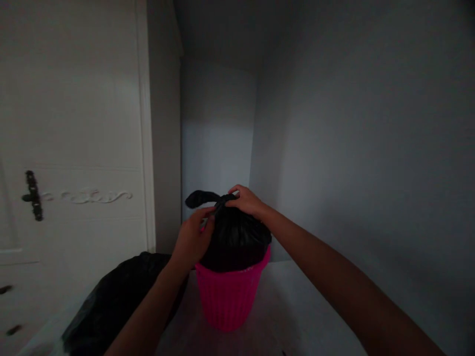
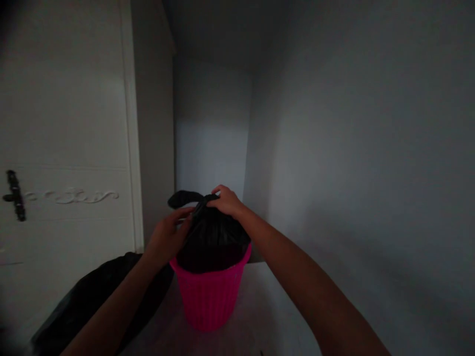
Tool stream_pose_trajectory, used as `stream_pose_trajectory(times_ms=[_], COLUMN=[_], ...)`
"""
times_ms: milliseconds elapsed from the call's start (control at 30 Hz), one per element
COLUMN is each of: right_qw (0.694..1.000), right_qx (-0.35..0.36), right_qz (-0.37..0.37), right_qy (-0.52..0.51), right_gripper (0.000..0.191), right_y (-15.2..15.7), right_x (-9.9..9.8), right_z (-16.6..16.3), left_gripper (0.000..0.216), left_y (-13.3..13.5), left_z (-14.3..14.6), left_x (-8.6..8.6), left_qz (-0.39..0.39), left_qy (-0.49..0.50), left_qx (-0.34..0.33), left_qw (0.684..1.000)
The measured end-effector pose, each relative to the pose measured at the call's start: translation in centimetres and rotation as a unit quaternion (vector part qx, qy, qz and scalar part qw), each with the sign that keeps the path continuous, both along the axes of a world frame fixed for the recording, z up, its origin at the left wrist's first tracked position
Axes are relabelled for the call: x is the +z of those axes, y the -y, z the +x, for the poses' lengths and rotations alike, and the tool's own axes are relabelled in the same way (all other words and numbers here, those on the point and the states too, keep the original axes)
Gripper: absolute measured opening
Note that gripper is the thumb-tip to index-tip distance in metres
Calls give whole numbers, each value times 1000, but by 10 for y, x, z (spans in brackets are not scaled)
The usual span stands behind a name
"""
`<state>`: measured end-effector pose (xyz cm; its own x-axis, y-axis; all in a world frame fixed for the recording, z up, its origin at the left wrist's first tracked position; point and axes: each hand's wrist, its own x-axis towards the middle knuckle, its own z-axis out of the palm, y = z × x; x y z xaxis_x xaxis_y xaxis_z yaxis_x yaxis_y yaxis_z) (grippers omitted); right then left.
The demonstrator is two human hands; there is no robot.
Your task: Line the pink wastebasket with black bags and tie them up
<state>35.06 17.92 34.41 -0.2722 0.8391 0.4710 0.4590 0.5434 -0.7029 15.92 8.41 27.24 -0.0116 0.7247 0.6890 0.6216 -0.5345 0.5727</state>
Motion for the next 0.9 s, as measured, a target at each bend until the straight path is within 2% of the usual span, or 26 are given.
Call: stream_pose_trajectory(times_ms=[133,300,400,433,467,567,667,767,900], right_qw=[995,980,979,977,974,969,973,978,976], right_qx=[93,174,177,172,168,165,142,136,171], right_qz=[-39,-80,-15,14,37,59,60,65,55], right_qy=[23,46,105,127,145,173,171,147,120], right_gripper=[37,75,93,89,77,16,31,22,53], right_y=[9,18,16,14,11,2,1,13,31], right_x=[-21,-32,-37,-39,-42,-50,-55,-54,-48], right_z=[-14,-1,12,17,21,35,44,41,25], left_gripper=[38,37,34,34,34,36,37,33,26], left_y=[-40,-52,-47,-45,-44,-43,-46,-49,-50], left_z=[4,-6,-10,-12,-13,-17,-16,-9,-1], left_x=[-3,-12,-14,-14,-14,-15,-15,-14,-12], left_qz=[-41,-59,-68,-68,-66,-64,-71,-90,-104], left_qy=[-23,-60,-91,-97,-101,-102,-92,-69,-27], left_qx=[-1,12,13,17,23,36,39,32,47], left_qw=[999,996,993,993,992,992,992,993,993])
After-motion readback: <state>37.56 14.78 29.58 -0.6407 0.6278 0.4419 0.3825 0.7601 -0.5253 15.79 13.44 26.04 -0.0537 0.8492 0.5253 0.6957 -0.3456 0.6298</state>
